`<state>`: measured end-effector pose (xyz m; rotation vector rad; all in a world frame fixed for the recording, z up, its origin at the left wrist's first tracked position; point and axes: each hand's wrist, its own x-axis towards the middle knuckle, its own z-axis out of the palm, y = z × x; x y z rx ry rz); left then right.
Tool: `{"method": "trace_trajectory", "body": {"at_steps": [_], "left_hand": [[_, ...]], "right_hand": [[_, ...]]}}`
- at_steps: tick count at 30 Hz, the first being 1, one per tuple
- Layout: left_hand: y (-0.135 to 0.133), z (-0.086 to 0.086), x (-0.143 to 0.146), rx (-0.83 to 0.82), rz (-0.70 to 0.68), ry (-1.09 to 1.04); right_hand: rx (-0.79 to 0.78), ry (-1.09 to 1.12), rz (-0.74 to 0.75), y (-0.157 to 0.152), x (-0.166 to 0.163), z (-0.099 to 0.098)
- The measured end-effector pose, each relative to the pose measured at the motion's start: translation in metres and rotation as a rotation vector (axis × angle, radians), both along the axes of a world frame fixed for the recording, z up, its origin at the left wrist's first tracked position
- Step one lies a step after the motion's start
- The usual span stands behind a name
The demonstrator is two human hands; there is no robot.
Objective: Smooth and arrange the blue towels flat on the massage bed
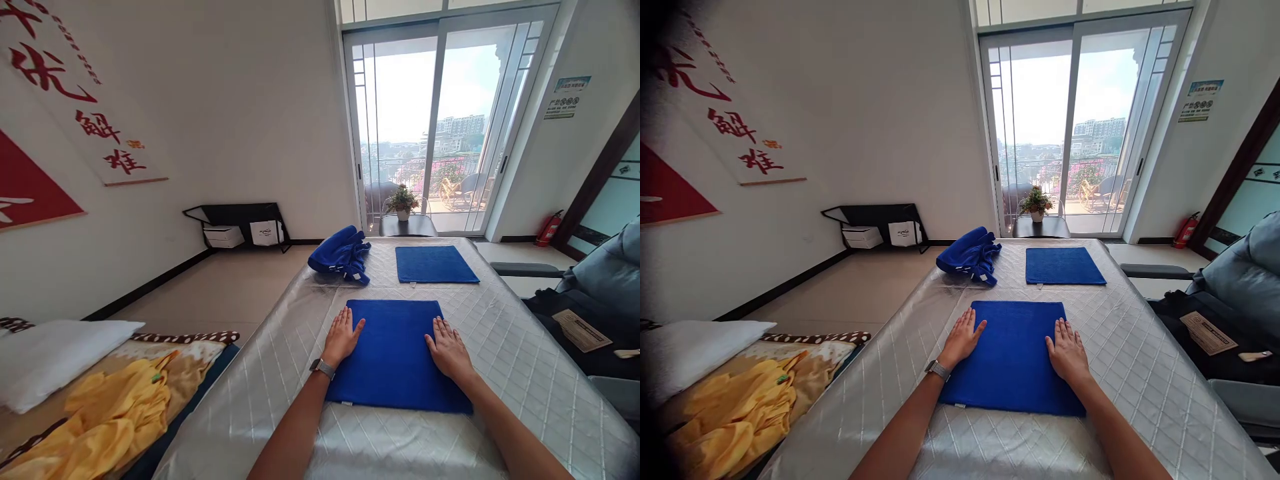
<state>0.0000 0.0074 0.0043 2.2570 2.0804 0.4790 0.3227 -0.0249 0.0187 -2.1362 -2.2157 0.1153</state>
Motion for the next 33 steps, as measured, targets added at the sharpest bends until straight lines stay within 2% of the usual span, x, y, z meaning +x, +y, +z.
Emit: {"method": "trace_trajectory", "body": {"at_steps": [7,12,17,23,33], "left_hand": [[0.002,-0.002,-0.002,-0.006,-0.004,0.001],[0.001,-0.002,-0.003,0.008,-0.002,0.006],[0.002,-0.004,-0.004,0.019,-0.003,0.010],[0.004,-0.005,-0.005,0.011,-0.008,0.029],[0.004,-0.007,-0.003,0.002,0.000,0.038]], "right_hand": [[-0.064,-0.099,0.073,-0.001,0.000,0.021],[0.024,-0.079,0.104,0.029,0.001,0.034],[0.060,0.035,0.116,0.059,0.007,0.019],[0.057,0.068,0.071,0.072,0.012,-0.006],[0.048,0.076,0.081,0.073,0.013,-0.008]]}}
